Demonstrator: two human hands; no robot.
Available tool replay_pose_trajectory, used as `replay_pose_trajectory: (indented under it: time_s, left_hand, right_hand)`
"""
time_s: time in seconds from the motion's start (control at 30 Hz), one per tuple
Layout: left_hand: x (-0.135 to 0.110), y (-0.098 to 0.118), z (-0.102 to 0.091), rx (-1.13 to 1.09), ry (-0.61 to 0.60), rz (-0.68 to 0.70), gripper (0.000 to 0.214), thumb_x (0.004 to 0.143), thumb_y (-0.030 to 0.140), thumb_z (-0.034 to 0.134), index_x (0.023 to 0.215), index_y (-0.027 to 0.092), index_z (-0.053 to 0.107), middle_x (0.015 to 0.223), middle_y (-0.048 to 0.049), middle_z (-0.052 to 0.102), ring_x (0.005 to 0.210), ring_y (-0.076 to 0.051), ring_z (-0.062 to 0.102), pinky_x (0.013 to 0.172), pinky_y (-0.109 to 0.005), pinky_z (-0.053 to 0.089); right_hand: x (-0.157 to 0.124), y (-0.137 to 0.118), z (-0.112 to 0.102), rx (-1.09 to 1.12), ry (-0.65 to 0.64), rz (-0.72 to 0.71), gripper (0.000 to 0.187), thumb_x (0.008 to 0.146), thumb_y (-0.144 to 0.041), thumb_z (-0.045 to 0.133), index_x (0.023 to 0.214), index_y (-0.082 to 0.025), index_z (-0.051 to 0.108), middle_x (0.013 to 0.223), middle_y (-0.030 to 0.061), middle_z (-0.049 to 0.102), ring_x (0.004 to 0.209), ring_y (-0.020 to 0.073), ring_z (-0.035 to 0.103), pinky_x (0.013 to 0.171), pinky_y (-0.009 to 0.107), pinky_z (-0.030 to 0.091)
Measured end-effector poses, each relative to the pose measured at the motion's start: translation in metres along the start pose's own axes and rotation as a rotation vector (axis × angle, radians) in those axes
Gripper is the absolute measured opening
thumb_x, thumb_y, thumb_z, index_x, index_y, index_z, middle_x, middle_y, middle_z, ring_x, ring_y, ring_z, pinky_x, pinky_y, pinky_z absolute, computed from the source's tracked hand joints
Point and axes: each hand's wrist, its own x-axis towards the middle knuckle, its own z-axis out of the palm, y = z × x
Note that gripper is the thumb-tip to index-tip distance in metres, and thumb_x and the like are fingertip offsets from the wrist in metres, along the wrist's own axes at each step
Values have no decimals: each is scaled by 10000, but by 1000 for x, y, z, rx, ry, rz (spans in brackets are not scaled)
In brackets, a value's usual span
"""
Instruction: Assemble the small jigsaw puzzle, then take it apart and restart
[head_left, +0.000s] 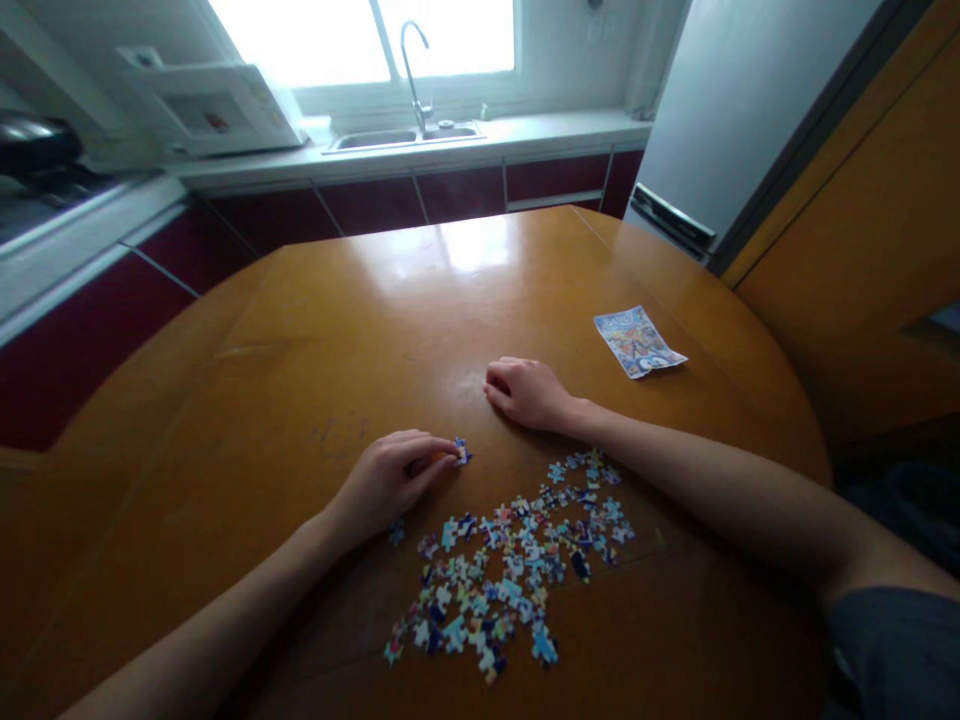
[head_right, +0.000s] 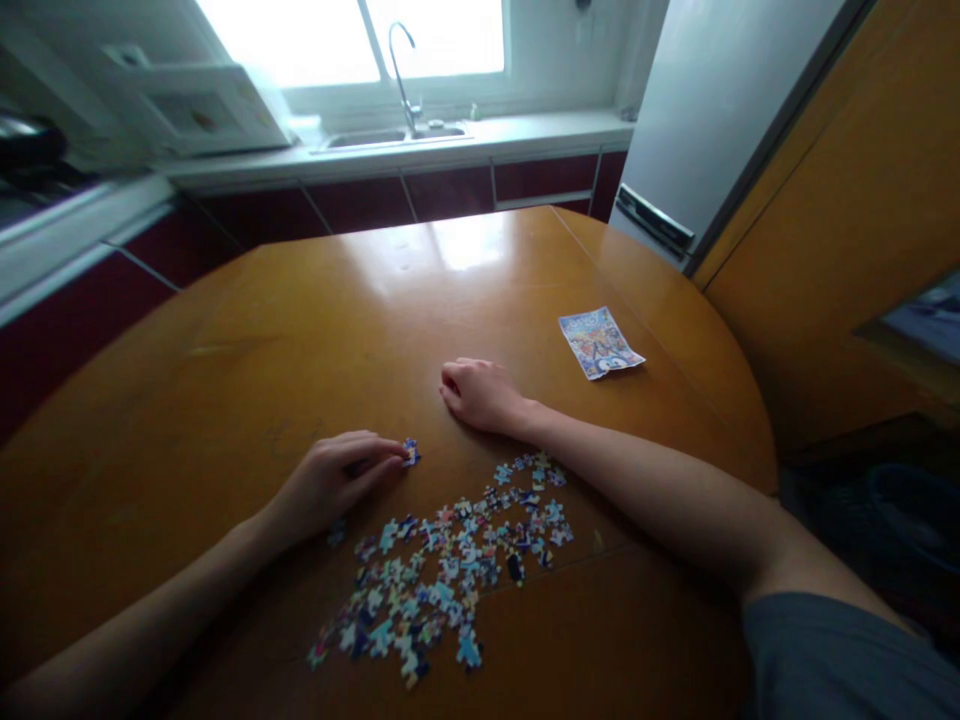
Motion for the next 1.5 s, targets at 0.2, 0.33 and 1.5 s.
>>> replay_pose_trajectory:
  time_s: [0.2,0.33,1.5]
  left_hand:
    - [-1,-4,2,29,19,14,171,921,324,634,936,198,749,660,7,604,579,-99,508,564,-197,397]
    - [-1,-4,3,33,22,19,165,921,321,635,938,204,749,652,12,594,579,-98,505,568,-200,398]
    - [2,-6,1,7,24,39,179,904,316,636,938,178,746,640,9,618,533,-88,496,517,-178,394]
  right_hand:
    - [0,0,0,-3,-12,11,193,933,-305,520,810,-195,620,837,46,657,729,160,528,651,291,319]
    - [0,0,-1,3,-9,3,189,933,-300,521,804,-196,612,839,45,659,726,158,527,649,289,319]
    - [-83,48,-106,376,-164,251,123,852,-189,623,894,-152,733,778,56,718,684,155,633,633,281,491]
